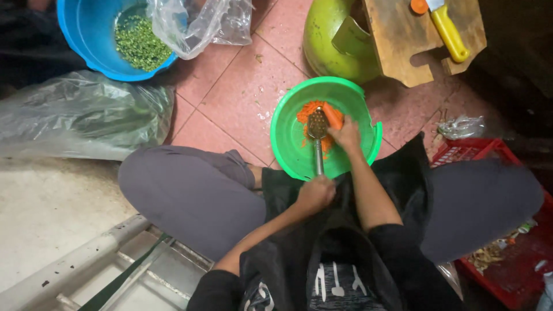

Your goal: Grating carrots into a bowl using a hand grater while sitting on the floor.

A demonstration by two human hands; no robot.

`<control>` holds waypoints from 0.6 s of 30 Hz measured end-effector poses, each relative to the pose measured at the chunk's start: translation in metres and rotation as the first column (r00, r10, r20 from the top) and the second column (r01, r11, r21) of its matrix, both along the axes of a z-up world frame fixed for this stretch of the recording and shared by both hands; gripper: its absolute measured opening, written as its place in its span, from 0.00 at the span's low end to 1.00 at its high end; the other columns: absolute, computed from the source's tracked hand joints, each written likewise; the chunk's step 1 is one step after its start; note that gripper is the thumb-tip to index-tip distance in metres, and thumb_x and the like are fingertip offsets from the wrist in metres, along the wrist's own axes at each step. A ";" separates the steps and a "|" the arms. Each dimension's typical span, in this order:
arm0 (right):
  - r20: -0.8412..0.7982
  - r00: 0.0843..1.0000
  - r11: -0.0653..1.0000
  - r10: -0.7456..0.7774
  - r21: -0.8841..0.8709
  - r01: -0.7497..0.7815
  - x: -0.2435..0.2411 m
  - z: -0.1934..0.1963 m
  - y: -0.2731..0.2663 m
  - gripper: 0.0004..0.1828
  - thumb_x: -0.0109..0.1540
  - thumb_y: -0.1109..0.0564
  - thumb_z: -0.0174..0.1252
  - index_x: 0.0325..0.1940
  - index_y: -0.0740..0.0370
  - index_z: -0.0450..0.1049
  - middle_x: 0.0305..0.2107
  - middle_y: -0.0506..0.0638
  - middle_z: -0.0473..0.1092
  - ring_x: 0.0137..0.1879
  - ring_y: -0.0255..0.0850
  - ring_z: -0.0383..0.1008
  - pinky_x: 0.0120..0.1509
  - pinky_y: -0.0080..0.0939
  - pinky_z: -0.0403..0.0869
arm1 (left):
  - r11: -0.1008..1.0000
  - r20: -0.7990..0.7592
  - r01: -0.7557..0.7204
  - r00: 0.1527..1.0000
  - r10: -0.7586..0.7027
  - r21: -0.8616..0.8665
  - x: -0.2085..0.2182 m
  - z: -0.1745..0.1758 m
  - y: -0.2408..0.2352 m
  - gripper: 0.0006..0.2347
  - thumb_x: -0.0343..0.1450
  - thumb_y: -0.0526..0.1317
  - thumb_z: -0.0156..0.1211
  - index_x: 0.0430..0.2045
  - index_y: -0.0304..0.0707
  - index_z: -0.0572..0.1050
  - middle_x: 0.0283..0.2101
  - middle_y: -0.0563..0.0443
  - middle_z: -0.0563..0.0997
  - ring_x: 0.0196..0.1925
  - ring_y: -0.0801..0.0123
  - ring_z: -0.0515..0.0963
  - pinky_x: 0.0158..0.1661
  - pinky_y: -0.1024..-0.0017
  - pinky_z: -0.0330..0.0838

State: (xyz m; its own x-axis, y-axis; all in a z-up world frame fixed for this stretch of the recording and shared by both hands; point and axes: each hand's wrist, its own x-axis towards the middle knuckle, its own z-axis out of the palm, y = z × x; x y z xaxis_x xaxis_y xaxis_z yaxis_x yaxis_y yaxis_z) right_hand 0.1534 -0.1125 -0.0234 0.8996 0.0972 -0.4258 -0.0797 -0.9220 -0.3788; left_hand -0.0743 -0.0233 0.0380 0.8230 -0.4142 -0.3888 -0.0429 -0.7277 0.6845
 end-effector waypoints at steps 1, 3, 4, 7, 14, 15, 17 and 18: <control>-0.001 1.000 0.999 0.002 0.047 -0.002 0.003 0.011 -0.002 0.40 0.53 0.42 0.71 0.64 0.60 0.66 0.54 0.67 0.68 0.59 0.64 0.71 0.60 0.60 0.72 | 0.962 0.204 -0.275 0.942 0.267 0.009 0.016 0.022 0.007 0.12 0.70 0.45 0.65 0.41 0.40 0.76 0.45 0.41 0.77 0.47 0.47 0.78 0.45 0.51 0.74; -0.006 1.000 0.996 0.003 0.094 -0.003 0.001 0.041 -0.002 0.38 0.54 0.41 0.70 0.64 0.56 0.69 0.54 0.66 0.71 0.59 0.64 0.73 0.61 0.60 0.73 | 0.852 0.392 -0.522 0.777 0.493 -0.036 0.039 0.035 0.018 0.13 0.67 0.43 0.65 0.42 0.40 0.75 0.41 0.40 0.78 0.45 0.46 0.79 0.44 0.51 0.74; 0.015 0.999 0.996 0.051 0.076 -0.052 -0.002 0.060 0.000 0.33 0.57 0.42 0.68 0.63 0.54 0.71 0.54 0.65 0.71 0.59 0.63 0.73 0.61 0.60 0.73 | 0.825 0.367 -0.565 0.771 0.520 0.018 0.045 0.026 0.021 0.18 0.66 0.45 0.66 0.45 0.38 0.73 0.40 0.38 0.79 0.44 0.45 0.79 0.43 0.51 0.74; 0.105 0.979 0.984 0.177 0.012 -0.179 -0.028 0.099 0.006 0.23 0.60 0.47 0.65 0.59 0.51 0.75 0.51 0.64 0.71 0.56 0.64 0.73 0.57 0.62 0.74 | 0.799 0.210 -0.574 0.816 0.539 0.178 0.055 0.003 0.021 0.26 0.65 0.51 0.66 0.51 0.33 0.67 0.38 0.36 0.81 0.42 0.44 0.81 0.42 0.49 0.73; 0.319 0.885 0.939 0.340 -0.068 -0.336 -0.070 0.103 0.020 0.19 0.59 0.60 0.58 0.55 0.56 0.73 0.43 0.65 0.67 0.47 0.64 0.70 0.48 0.62 0.74 | 0.799 0.000 -0.477 0.859 0.513 0.366 0.047 -0.034 0.006 0.36 0.68 0.47 0.57 0.69 0.25 0.52 0.33 0.37 0.84 0.34 0.48 0.84 0.40 0.50 0.73; 0.316 0.885 0.939 0.342 -0.068 -0.338 -0.068 0.096 0.023 0.19 0.59 0.60 0.58 0.55 0.56 0.73 0.43 0.65 0.67 0.47 0.64 0.70 0.48 0.62 0.74 | 0.798 -0.003 -0.477 0.858 0.514 0.367 0.046 -0.036 0.005 0.36 0.68 0.47 0.57 0.69 0.25 0.52 0.33 0.37 0.84 0.34 0.48 0.84 0.40 0.50 0.73; 0.297 0.887 0.936 0.353 -0.107 -0.336 -0.071 0.084 0.027 0.19 0.57 0.57 0.59 0.51 0.65 0.69 0.43 0.66 0.66 0.47 0.64 0.70 0.46 0.62 0.74 | 0.784 0.000 -0.480 0.853 0.522 0.394 0.038 -0.038 0.000 0.34 0.71 0.45 0.54 0.71 0.26 0.52 0.32 0.39 0.84 0.33 0.48 0.84 0.40 0.50 0.73; 0.295 0.887 0.935 0.354 -0.107 -0.337 -0.066 0.071 0.031 0.19 0.57 0.57 0.59 0.51 0.65 0.69 0.43 0.66 0.66 0.47 0.64 0.70 0.46 0.62 0.74 | 0.784 -0.002 -0.480 0.852 0.523 0.395 0.039 -0.049 -0.003 0.34 0.71 0.45 0.54 0.71 0.26 0.52 0.32 0.39 0.84 0.33 0.48 0.84 0.40 0.50 0.73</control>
State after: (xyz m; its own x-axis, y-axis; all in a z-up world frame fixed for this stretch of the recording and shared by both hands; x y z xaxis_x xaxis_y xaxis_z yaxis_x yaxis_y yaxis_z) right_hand 0.0878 -0.0815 0.0477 0.8992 0.4114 -0.1489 0.3593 -0.8886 -0.2850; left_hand -0.0356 -0.0266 -0.0107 0.8193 0.2361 -0.5225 0.4549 -0.8224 0.3417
